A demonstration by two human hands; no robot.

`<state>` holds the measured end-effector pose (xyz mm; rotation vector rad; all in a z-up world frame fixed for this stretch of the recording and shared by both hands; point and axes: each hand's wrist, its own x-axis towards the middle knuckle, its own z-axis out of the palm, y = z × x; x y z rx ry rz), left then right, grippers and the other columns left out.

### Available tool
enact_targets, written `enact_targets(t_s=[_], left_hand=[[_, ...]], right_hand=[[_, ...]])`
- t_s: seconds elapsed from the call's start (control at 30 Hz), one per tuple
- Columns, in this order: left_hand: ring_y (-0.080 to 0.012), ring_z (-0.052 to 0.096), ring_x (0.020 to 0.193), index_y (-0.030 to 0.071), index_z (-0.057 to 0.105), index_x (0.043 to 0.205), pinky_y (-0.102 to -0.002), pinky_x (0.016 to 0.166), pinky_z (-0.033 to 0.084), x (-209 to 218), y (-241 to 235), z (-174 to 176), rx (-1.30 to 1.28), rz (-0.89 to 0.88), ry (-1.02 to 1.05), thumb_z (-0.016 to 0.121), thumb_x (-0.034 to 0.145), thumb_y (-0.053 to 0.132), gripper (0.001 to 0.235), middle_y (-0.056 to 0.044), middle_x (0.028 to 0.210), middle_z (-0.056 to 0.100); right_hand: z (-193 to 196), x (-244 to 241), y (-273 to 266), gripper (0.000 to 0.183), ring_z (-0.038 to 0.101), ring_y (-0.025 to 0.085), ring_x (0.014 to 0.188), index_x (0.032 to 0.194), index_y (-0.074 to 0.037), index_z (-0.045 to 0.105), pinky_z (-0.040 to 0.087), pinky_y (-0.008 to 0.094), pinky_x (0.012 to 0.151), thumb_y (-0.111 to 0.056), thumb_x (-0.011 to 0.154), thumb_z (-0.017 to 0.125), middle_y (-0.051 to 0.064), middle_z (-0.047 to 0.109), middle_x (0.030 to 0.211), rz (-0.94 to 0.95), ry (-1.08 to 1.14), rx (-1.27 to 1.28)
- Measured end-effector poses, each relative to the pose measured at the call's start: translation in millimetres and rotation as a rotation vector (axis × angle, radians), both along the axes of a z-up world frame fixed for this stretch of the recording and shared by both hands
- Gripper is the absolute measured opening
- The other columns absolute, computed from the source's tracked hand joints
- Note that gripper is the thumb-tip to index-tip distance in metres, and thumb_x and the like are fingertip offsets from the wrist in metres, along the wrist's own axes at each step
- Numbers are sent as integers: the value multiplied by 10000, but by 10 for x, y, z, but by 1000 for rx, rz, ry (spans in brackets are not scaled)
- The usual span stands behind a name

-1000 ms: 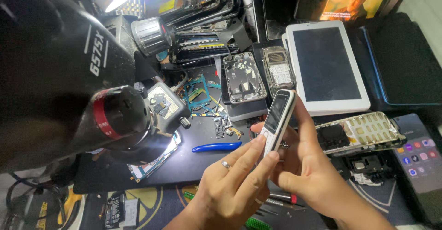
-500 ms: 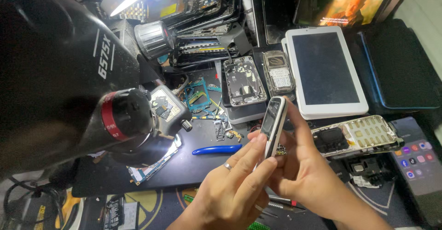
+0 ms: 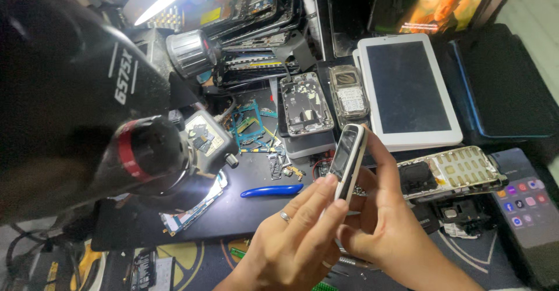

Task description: The person uses pliers and a screwdriver to remove components from a disassembled mobile phone. They then handle a white feature phone, remove its back cover, and use a screwdriver to adjust internal parts.

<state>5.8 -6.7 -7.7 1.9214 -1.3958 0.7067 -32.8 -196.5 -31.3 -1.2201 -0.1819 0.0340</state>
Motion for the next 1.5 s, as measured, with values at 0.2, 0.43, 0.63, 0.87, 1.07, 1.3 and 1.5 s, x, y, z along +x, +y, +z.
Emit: enact_targets(t_s=[0.2,0.43,0.63,0.87,1.07,1.3,1.5], left_hand=[[-533,648,1298,-167,478,1385,-491,1057,613,10,-59,49,16,-19,98,686,928,-35,519,-424,1346,561],[-499,691,1233,-166,548,1308,-487,1016,570,86,10,65,55,129,-68,646,867,-122,453,-384,1271,622],[-452,720,1182,-122,558,1337,-408,979,610,47,-23,-45,-121,110,223,591,866,-126,473,-350,1287,646],[-254,692,1130,-81,460,1479,-417,984,594,112,74,-183,-707,-97,1238,526,969,-55,514,-187,1280,664],[-244,715,1098,-108,526,1415,-418,985,614,55,114,-267,-772,-148,1278,569,992,8,440,-188,1227,694],[-102,658,943,-75,618,1340,-230,828,527,-28,137,-325,-797,-38,1046,697,968,-80,380,-125,1105,708],[-200,731,981,-54,575,1235,-344,889,628,-7,39,-212,-850,-66,1004,627,971,-102,274,-167,1098,719]], right_hand=[[-4,26,-115,1347,677,295,1165,1697,-345,-28,600,429,878,69,693,768,170,516,1452,57,137,-83],[-22,16,-78,1305,634,272,1201,1662,-309,-66,591,401,891,114,715,726,190,522,1437,-22,3,-30],[-14,90,-137,1146,642,374,1171,1672,-316,-6,550,507,989,90,793,608,239,518,1377,116,39,221],[134,201,-347,761,612,494,1158,1550,-11,358,509,641,937,-39,804,504,391,504,1400,133,151,620],[190,240,-539,489,716,430,920,1424,23,512,600,530,795,-178,981,455,336,704,1054,-216,310,301],[313,43,-905,259,730,206,956,1223,-32,605,652,383,822,20,970,619,93,665,1065,-797,-81,49],[348,-57,-1287,215,666,150,929,1221,3,618,559,289,820,-23,1013,662,89,677,1072,-823,-49,-487]])
